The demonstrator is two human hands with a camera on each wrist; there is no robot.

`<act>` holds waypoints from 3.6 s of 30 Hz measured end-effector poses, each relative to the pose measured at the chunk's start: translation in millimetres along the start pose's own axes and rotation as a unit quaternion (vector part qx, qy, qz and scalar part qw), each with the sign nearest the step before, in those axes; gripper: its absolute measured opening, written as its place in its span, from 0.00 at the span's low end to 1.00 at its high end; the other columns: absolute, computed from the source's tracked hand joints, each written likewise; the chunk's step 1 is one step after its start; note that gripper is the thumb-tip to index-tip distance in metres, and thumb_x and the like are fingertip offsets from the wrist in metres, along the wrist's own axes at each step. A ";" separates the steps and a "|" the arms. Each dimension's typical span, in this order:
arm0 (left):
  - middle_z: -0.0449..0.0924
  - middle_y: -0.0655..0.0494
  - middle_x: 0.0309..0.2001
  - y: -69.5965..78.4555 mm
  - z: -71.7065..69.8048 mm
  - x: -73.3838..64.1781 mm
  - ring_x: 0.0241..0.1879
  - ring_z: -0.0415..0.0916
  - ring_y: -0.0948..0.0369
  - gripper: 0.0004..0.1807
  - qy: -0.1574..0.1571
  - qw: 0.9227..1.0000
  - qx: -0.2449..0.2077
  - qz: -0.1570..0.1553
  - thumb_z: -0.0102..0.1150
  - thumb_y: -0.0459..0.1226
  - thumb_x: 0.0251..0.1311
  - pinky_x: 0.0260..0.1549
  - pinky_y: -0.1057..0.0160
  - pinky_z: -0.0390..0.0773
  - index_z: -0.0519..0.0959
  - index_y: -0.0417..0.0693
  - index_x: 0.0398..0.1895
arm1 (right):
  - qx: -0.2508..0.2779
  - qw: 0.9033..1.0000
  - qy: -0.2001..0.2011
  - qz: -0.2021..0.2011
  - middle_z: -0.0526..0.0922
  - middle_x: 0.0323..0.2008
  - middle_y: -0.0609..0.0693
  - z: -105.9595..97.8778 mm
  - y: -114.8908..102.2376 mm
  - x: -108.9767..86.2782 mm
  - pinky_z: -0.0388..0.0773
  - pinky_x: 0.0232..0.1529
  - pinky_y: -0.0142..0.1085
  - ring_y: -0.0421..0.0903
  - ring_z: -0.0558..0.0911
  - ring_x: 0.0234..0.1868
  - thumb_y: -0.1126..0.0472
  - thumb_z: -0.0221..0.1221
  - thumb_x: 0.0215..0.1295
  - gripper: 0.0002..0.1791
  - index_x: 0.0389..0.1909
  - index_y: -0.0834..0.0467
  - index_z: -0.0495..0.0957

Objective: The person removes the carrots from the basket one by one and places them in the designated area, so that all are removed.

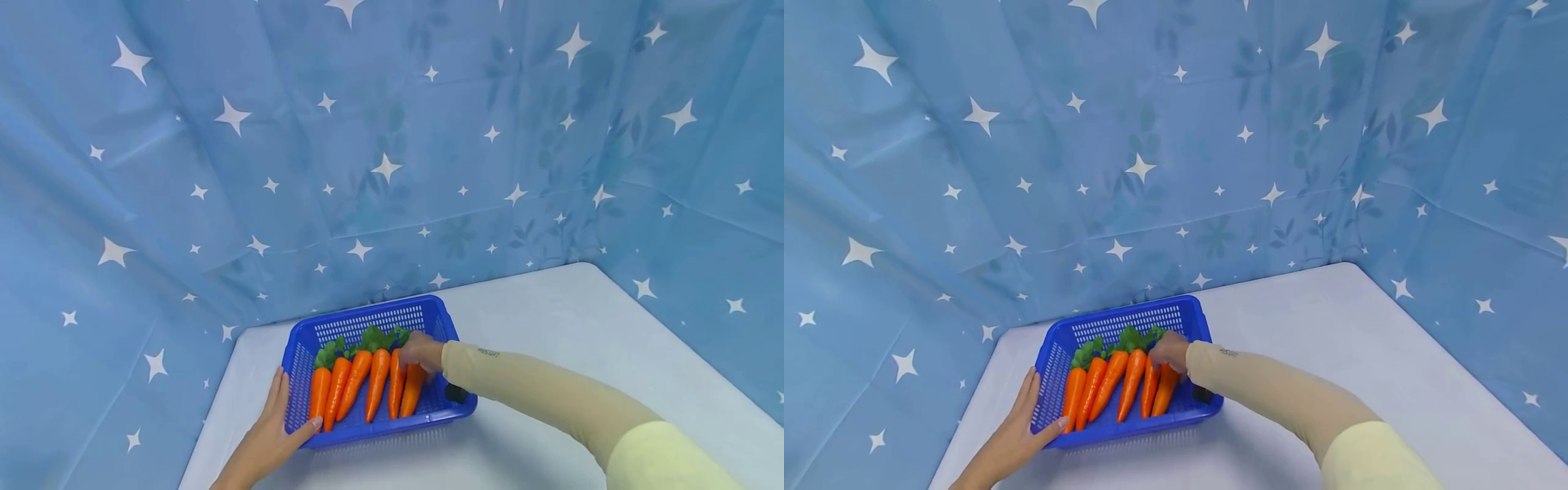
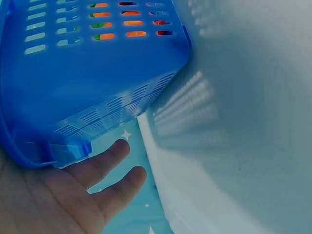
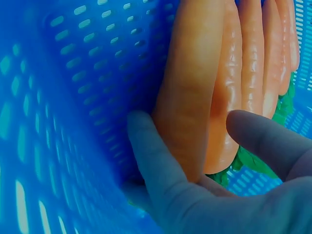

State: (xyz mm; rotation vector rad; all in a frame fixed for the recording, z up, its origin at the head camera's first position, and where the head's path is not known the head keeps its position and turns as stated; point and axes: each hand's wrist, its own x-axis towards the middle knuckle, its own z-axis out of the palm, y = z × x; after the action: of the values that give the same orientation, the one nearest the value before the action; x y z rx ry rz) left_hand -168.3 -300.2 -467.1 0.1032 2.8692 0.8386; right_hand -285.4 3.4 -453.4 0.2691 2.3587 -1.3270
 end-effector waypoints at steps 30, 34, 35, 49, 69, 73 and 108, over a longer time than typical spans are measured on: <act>0.24 0.33 0.85 -1.1 -1.9 0.7 0.79 0.44 0.26 0.68 -0.001 1.000 -0.014 -0.001 0.63 0.64 0.66 0.64 0.22 0.65 0.32 0.33 0.86 | -0.003 0.997 -0.008 -0.079 0.76 0.46 0.62 -24.4 -21.0 -15.7 0.87 0.46 0.60 0.61 0.85 0.46 0.79 0.68 0.53 0.25 0.52 0.72 0.71; 0.24 0.33 0.85 0.7 -2.0 1.5 0.79 0.44 0.26 0.68 0.002 1.000 -0.013 0.003 0.63 0.64 0.67 0.64 0.22 0.64 0.32 0.34 0.86 | 0.003 0.996 -0.013 -0.084 0.78 0.44 0.61 -31.7 -23.9 -18.4 0.87 0.48 0.59 0.59 0.85 0.46 0.77 0.69 0.56 0.21 0.49 0.70 0.72; 0.24 0.34 0.85 1.1 -2.2 1.5 0.79 0.44 0.26 0.68 0.002 1.000 -0.014 0.005 0.63 0.64 0.67 0.64 0.22 0.64 0.32 0.34 0.86 | 0.004 0.996 -0.015 -0.085 0.79 0.43 0.61 -33.0 -24.2 -19.4 0.87 0.49 0.59 0.59 0.85 0.45 0.77 0.69 0.57 0.19 0.47 0.70 0.73; 0.24 0.32 0.85 -0.5 -0.6 1.1 0.79 0.43 0.26 0.68 -0.004 1.000 -0.013 0.000 0.63 0.64 0.67 0.63 0.22 0.65 0.33 0.32 0.86 | 0.038 0.989 -0.072 -0.122 0.83 0.42 0.59 -49.2 -22.5 -32.4 0.87 0.51 0.56 0.56 0.87 0.47 0.75 0.69 0.60 0.06 0.37 0.71 0.83; 0.24 0.32 0.85 0.9 0.7 -0.6 0.80 0.39 0.28 0.68 0.001 1.000 -0.016 0.005 0.63 0.63 0.67 0.67 0.23 0.58 0.33 0.30 0.85 | 0.045 0.976 -0.094 -0.189 0.83 0.53 0.61 -92.5 -13.9 -28.4 0.88 0.50 0.51 0.55 0.87 0.49 0.69 0.70 0.64 0.29 0.65 0.75 0.76; 0.24 0.32 0.85 2.8 0.5 -0.4 0.81 0.38 0.28 0.68 -0.001 1.000 -0.021 0.003 0.63 0.63 0.67 0.67 0.23 0.57 0.32 0.31 0.85 | 0.053 0.974 -0.099 -0.195 0.83 0.51 0.62 -103.2 -13.0 -28.7 0.88 0.51 0.51 0.55 0.88 0.46 0.69 0.69 0.65 0.29 0.65 0.75 0.75; 0.22 0.31 0.85 2.8 -1.9 1.9 0.80 0.38 0.26 0.68 -0.012 1.000 -0.010 -0.018 0.62 0.64 0.67 0.66 0.23 0.59 0.30 0.32 0.85 | 0.087 0.966 -0.073 -0.231 0.74 0.69 0.69 -176.3 36.0 -19.2 0.81 0.62 0.51 0.59 0.82 0.58 0.67 0.62 0.73 0.28 0.71 0.73 0.70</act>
State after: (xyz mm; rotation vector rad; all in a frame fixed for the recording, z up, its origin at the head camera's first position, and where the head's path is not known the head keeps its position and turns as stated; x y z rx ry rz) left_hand -170.5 -298.6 -464.3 0.0600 2.8297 0.8543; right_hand -301.4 172.8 -391.9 -0.3420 2.2612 -1.6995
